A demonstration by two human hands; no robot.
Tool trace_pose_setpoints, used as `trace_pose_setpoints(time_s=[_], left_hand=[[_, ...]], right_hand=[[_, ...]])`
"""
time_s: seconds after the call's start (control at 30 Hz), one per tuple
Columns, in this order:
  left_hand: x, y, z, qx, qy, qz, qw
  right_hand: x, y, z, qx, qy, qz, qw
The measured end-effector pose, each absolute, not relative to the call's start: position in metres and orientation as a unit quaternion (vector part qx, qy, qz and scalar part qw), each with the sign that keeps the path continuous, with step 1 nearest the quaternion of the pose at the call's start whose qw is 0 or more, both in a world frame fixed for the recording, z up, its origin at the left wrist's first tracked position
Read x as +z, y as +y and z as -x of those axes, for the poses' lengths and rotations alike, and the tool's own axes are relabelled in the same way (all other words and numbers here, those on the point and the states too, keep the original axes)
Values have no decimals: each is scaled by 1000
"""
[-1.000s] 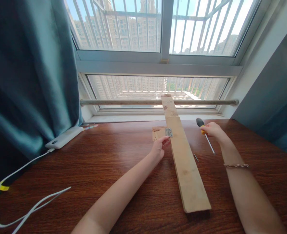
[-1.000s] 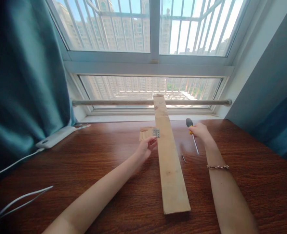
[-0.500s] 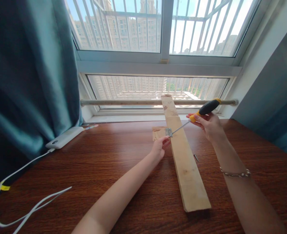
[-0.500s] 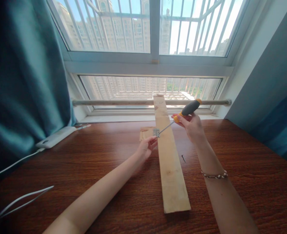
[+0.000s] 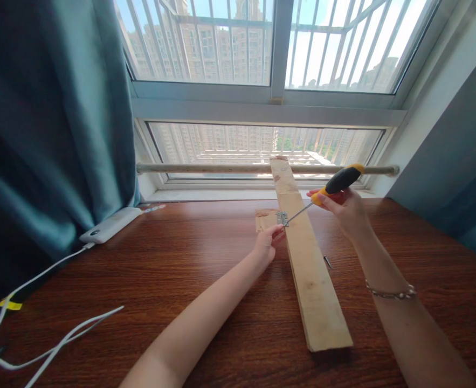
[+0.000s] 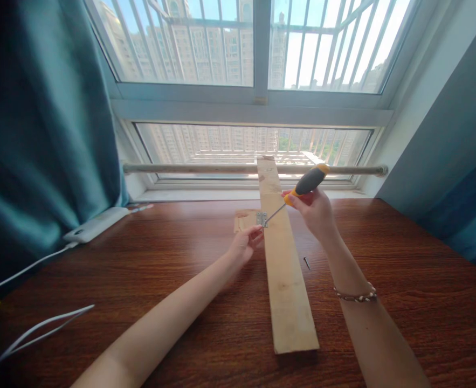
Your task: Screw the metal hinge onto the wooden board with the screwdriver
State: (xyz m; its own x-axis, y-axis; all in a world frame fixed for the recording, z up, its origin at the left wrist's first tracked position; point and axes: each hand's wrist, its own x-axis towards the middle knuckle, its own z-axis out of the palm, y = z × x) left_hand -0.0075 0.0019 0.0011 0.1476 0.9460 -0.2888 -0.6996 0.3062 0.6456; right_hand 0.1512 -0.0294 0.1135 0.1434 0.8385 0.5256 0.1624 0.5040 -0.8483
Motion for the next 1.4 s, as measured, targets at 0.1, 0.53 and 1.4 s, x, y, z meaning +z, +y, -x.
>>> trace_pose_setpoints(time_s=[0.1,0.53,1.4], left_hand=[[1,2,8,559,332,-186,737],[2,1,7,558,330,-184,738],[-4,5,7,535,357,-196,740]], right_hand=[[115,-36,-147,190,-641,442,598],[109,-44,-132,57,-634,529,561],[124,-50,-135,204,-586,501,604]])
